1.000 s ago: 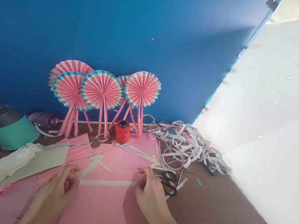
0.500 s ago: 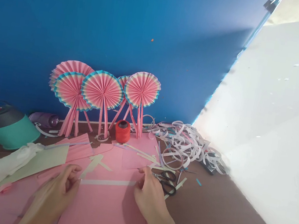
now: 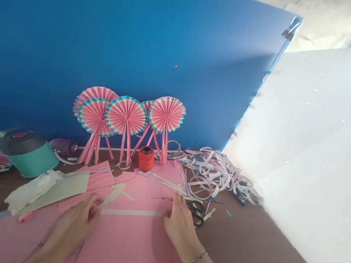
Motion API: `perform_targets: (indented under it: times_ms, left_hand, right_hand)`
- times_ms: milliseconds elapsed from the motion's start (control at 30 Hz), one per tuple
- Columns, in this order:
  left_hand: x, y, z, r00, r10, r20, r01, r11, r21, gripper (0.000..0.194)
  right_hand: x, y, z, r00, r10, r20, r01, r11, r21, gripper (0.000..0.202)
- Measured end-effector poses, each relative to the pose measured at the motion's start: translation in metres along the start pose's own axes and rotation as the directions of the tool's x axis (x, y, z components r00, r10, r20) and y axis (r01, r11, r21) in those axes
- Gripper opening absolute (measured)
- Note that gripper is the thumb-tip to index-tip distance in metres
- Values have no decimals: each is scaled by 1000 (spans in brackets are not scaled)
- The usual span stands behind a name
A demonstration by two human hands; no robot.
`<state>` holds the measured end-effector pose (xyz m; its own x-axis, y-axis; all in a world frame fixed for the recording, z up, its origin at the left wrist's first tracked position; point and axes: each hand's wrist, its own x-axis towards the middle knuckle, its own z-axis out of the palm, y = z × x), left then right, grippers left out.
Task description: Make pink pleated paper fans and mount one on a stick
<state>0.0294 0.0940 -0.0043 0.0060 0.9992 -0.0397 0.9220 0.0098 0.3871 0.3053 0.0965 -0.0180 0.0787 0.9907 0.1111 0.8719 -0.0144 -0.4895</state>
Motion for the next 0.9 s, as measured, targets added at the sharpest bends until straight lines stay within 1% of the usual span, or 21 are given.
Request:
perform_targets:
  times_ms: [133, 200, 233, 267, 333, 400, 467, 533, 633, 700, 767, 833, 900]
  left_hand:
    - [1, -11, 6, 995, 61, -84, -69, 993, -92, 24]
    - [2, -16, 8, 990, 85, -115, -100, 985, -137, 27]
    - [2, -16, 8, 987, 97, -129, -117, 982, -151, 26]
    - [2, -16, 7, 983, 113, -143, -135, 979, -153, 24]
    - [1, -14, 5, 973, 167, -162, -188, 974, -126, 19]
    - [0, -9, 2, 961, 233, -147, -246, 966, -77, 18]
    - [-1, -4, 0, 952, 287, -104, -293, 955, -42, 24]
    - [-3, 0, -1, 944, 323, -63, -325, 945, -24, 29]
    - [-5, 4, 0, 942, 333, -46, -333, 943, -8, 29]
    - [-6, 4, 1, 944, 325, -66, -326, 945, -15, 29]
    - [-5, 2, 3, 937, 332, -112, -339, 940, -46, 36]
    - [-4, 0, 5, 919, 353, -178, -372, 924, -90, 45]
    - [-3, -1, 4, 893, 376, -248, -413, 904, -115, 45]
  right_hand:
    - [3, 15, -5, 992, -88, -94, 97, 991, 97, 33]
    - [5, 18, -9, 981, -127, -148, 148, 978, 148, 29]
    - [5, 18, -11, 976, -153, -154, 177, 971, 161, 27]
    - [5, 16, -12, 972, -190, -138, 212, 964, 164, 25]
    - [3, 10, -14, 958, -279, -66, 286, 947, 148, 23]
    - [0, 3, -14, 937, -348, 17, 345, 932, 110, 24]
    - [-2, -2, -12, 927, -370, 65, 366, 929, 58, 25]
    - [-2, -4, -10, 927, -365, 87, 365, 931, 20, 22]
    - [-1, -3, -7, 935, -341, 92, 342, 940, 8, 15]
    - [-1, -4, -7, 932, -354, 81, 353, 935, 24, 12]
    - [-2, -6, -8, 917, -396, 46, 393, 917, 66, 9]
    - [-4, -10, -10, 902, -431, -2, 428, 896, 116, 9]
    - [-5, -13, -12, 898, -439, -37, 439, 886, 148, 9]
